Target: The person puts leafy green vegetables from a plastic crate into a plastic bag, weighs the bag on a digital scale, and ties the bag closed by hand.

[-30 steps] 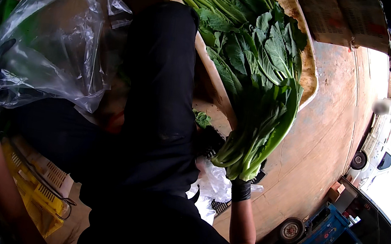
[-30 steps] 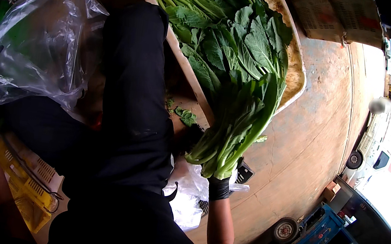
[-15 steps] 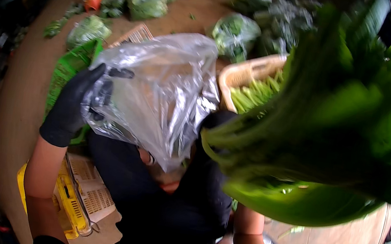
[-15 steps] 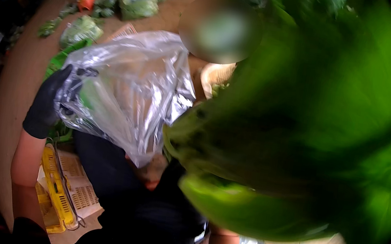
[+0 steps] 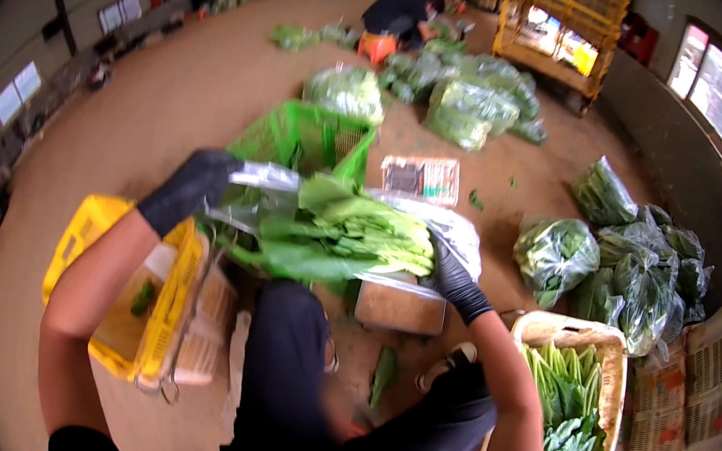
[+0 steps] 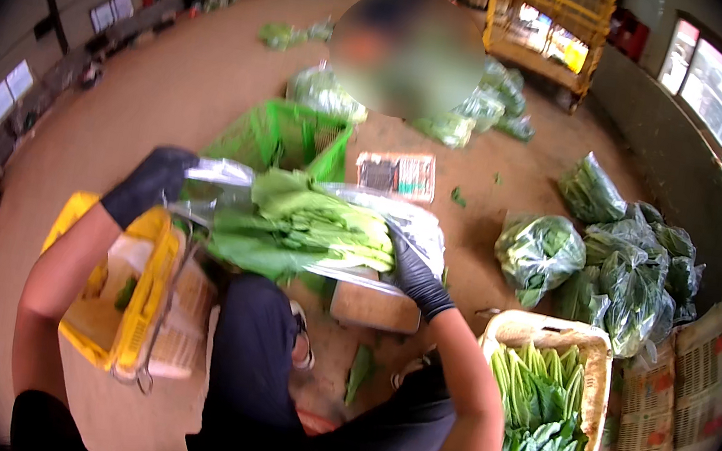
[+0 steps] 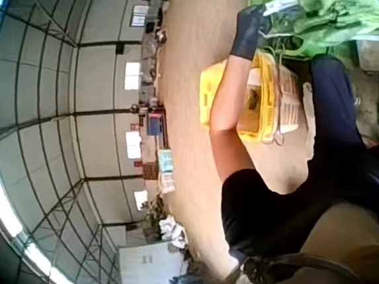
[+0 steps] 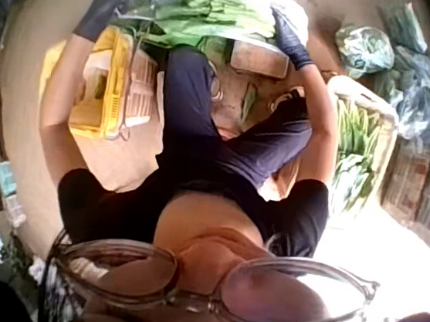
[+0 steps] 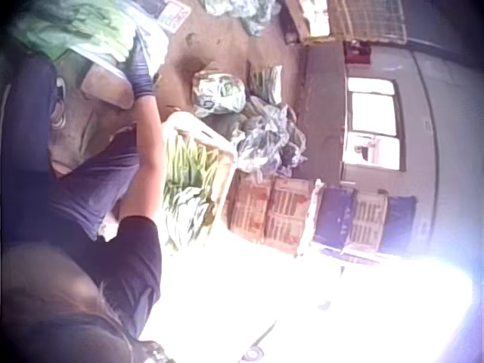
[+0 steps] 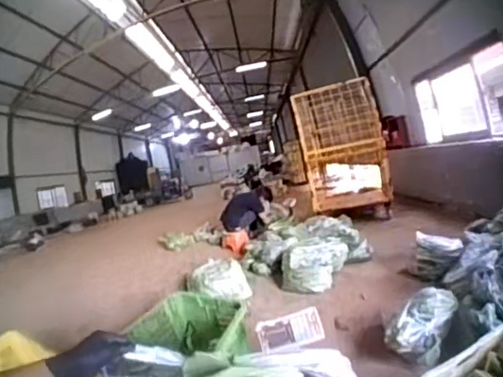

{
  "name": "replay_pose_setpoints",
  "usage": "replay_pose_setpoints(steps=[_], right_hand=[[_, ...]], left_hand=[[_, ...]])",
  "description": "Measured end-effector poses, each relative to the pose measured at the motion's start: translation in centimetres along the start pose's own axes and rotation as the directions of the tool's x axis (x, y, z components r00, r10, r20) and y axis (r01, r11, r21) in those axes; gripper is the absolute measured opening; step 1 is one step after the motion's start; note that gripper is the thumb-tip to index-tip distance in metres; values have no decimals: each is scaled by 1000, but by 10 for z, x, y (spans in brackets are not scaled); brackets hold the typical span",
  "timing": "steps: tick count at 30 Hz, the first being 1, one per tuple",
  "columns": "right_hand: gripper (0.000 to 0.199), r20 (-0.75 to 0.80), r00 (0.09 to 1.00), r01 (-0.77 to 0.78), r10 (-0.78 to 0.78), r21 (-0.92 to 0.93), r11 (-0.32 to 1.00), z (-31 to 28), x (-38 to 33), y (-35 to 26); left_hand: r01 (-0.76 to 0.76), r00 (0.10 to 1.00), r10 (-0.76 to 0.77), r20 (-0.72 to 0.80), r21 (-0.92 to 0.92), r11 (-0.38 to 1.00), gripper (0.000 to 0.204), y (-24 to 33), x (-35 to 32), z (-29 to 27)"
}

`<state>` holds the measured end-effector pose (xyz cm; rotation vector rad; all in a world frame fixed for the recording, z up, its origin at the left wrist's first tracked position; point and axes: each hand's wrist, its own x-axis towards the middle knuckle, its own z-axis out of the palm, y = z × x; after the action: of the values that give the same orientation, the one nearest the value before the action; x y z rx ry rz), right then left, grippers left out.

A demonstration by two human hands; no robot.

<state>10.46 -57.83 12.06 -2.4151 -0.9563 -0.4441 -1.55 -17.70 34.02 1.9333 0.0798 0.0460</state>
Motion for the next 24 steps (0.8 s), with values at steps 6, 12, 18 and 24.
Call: replay_pose_setpoints(steps=[6,12,18,24], right_hand=[[66,240,971,7,-20,53,999,42,-23,9],[51,592,724,-412,355,-41,910,54,-38,100],[58,523,754,-289,398,-281,915,93,-2,128],[71,601,680,-203,420,-396,895,113,-29,207]], left_hand=[[-56,992,119,48,-679,732,42,-55,59,28],[-189,977,209,45,-278,942,42,-75,41,95],[-51,995,91,46,-548,835,43,-191,131,107],[376,926,-306,223,-638,672,42,-322,180,175]])
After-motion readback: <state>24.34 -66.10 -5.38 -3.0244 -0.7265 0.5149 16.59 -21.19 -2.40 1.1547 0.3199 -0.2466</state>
